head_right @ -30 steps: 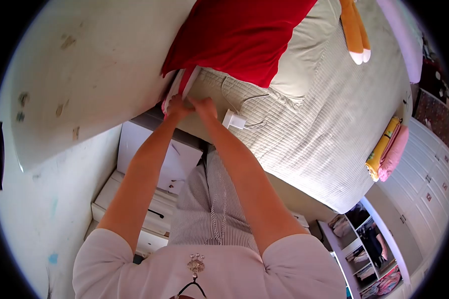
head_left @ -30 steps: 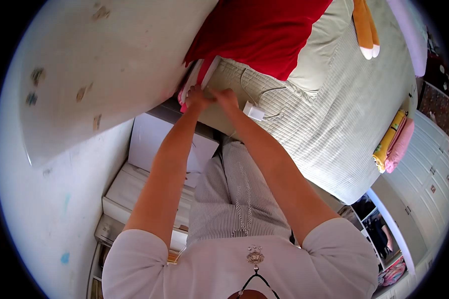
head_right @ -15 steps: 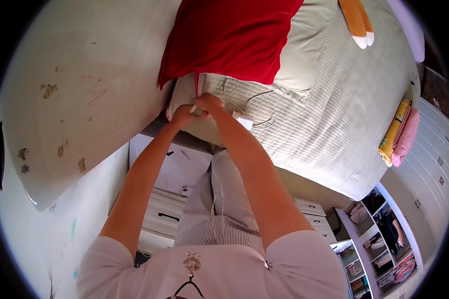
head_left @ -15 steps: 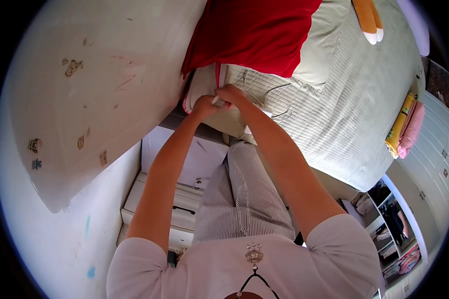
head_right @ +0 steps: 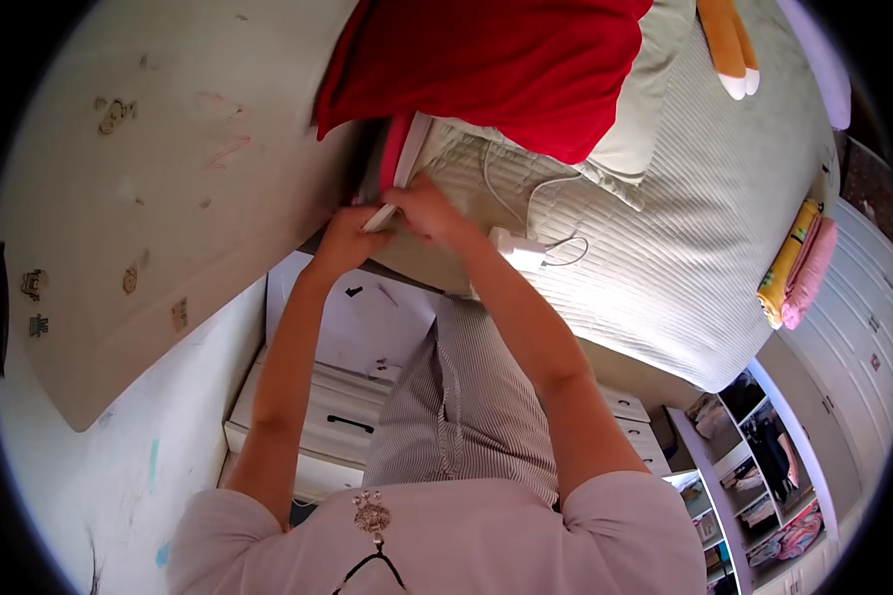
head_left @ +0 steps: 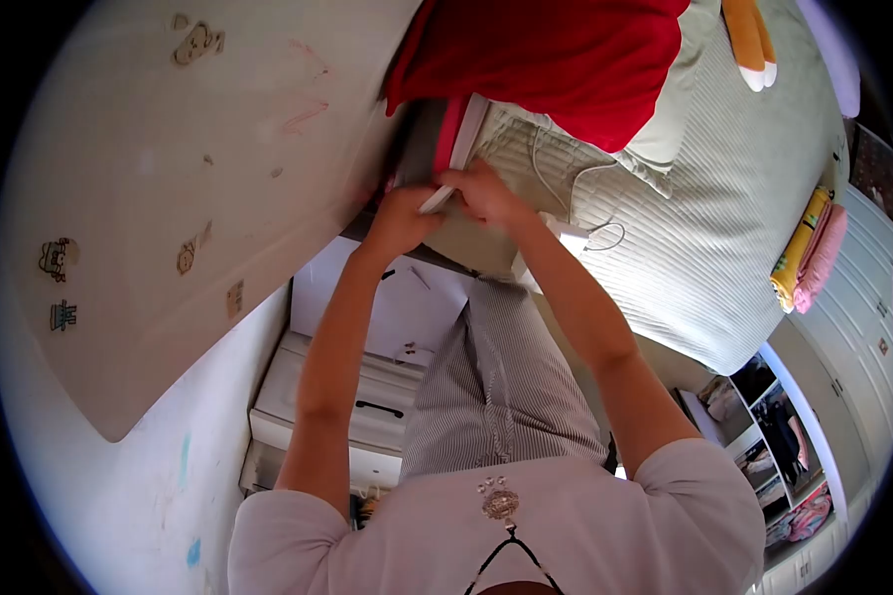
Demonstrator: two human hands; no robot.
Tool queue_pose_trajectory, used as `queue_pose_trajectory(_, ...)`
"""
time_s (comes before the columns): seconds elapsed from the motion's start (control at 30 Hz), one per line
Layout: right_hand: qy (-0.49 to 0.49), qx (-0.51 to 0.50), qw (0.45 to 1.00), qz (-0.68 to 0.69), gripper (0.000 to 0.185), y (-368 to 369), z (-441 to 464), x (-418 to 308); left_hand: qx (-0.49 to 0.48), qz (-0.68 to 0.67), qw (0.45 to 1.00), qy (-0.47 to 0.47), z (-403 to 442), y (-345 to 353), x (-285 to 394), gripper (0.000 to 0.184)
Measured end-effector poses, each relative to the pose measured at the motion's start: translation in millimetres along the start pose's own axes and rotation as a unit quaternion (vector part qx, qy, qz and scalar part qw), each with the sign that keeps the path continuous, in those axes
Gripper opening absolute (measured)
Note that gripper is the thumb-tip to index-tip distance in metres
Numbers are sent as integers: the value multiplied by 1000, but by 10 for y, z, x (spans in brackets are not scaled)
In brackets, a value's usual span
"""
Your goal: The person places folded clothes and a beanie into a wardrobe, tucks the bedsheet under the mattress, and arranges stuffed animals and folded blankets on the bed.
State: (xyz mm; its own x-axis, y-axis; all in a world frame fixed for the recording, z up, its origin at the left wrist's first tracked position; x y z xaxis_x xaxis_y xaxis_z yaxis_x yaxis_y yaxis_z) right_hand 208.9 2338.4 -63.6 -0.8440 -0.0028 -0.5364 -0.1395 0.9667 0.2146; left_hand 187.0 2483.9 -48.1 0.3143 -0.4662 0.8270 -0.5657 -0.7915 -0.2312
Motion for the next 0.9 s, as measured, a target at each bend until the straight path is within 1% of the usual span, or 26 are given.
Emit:
queue_pose_trajectory(0.1, 5, -35, 999, 34, 28, 58, 79, 24, -8, 37, 996, -75, -7, -80, -13, 28)
queue_pose_trajectory(0.13, 8, -20, 998, 62, 32, 61, 162, 109, 8, 42, 995, -86, 19, -76, -60, 27)
queue_pose_trajectory(0.2, -14, -57, 998, 29, 35, -33, 316, 182, 42, 51, 992, -106, 126, 50, -220, 24)
queue_pose_trajectory(0.23, -24, -75, 997, 13, 37, -62, 415, 248, 66, 81, 989, -104, 180, 102, -248, 24)
queue_pose_trajectory(0.27, -15, -47, 998, -29, 43, -97, 534, 325, 89, 111, 985, -102, 253, 148, -281, 24)
queue_pose_trajectory(0.3, -15, -43, 998, -41, 43, -126, 628, 393, 110, 140, 979, -99, 324, 206, -355, 24)
queue_pose_trajectory(0.33, -16, -40, 998, -51, 44, -134, 740, 457, 123, 176, 971, -103, 415, 264, -599, 27)
queue_pose_trajectory(0.4, -10, -32, 998, -50, 44, -137, 1016, 632, 184, 216, 945, -165, 528, 439, -997, 26)
queue_pose_trajectory(0.43, -1, -26, 999, -37, 43, -125, 1147, 753, 214, 234, 927, -198, 534, 463, -1036, 26)
queue_pose_trajectory(0.53, 15, -26, 1000, -3, 42, -79, 1449, 958, 238, 272, 905, -223, 604, 531, -950, 29)
queue_pose_trajectory(0.57, 21, -29, 999, 8, 41, -27, 1465, 1026, 273, 244, 903, -226, 574, 549, -895, 29)
queue_pose_trajectory(0.63, -66, -20, 995, -72, 41, 45, 1487, 1065, 345, 185, 893, -221, 571, 575, -778, 30)
queue_pose_trajectory(0.67, -113, -13, 987, -112, 41, 59, 1511, 1049, 379, 220, 879, -190, 586, 607, -659, 32)
queue_pose_trajectory(0.73, -55, -6, 998, 23, 39, 112, 1596, 1222, 440, 286, 841, -129, 525, 707, -418, 37)
queue_pose_trajectory(0.77, -24, -2, 996, 89, 39, 118, 1633, 1323, 426, 299, 848, -102, 525, 741, -363, 37)
queue_pose_trajectory(0.83, 7, -118, 979, 163, 41, 132, 1721, 1511, 397, 323, 858, -46, 496, 837, -353, 39)
queue_pose_trajectory(0.87, 20, -175, 964, 198, 43, 100, 1765, 1566, 385, 308, 867, -74, 507, 844, -404, 42)
queue_pose_trajectory(0.9, 48, -141, 980, 131, 46, 0, 1717, 1521, 370, 292, 876, -102, 511, 835, -481, 46)
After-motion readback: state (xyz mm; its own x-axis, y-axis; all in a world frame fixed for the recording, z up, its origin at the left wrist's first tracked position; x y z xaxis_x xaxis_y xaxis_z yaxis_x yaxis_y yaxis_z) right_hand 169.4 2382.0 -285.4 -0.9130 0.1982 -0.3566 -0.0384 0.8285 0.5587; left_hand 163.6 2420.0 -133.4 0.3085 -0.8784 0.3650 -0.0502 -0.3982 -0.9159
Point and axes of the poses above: each hand's wrist, its own z-axis towards the middle knuckle, its own y-axis out of the palm, x = y × z, the point moved 4 cm from there along z, towards the middle knuckle, and after that the axes turned 4 degrees about z, right-handed, at the moved point
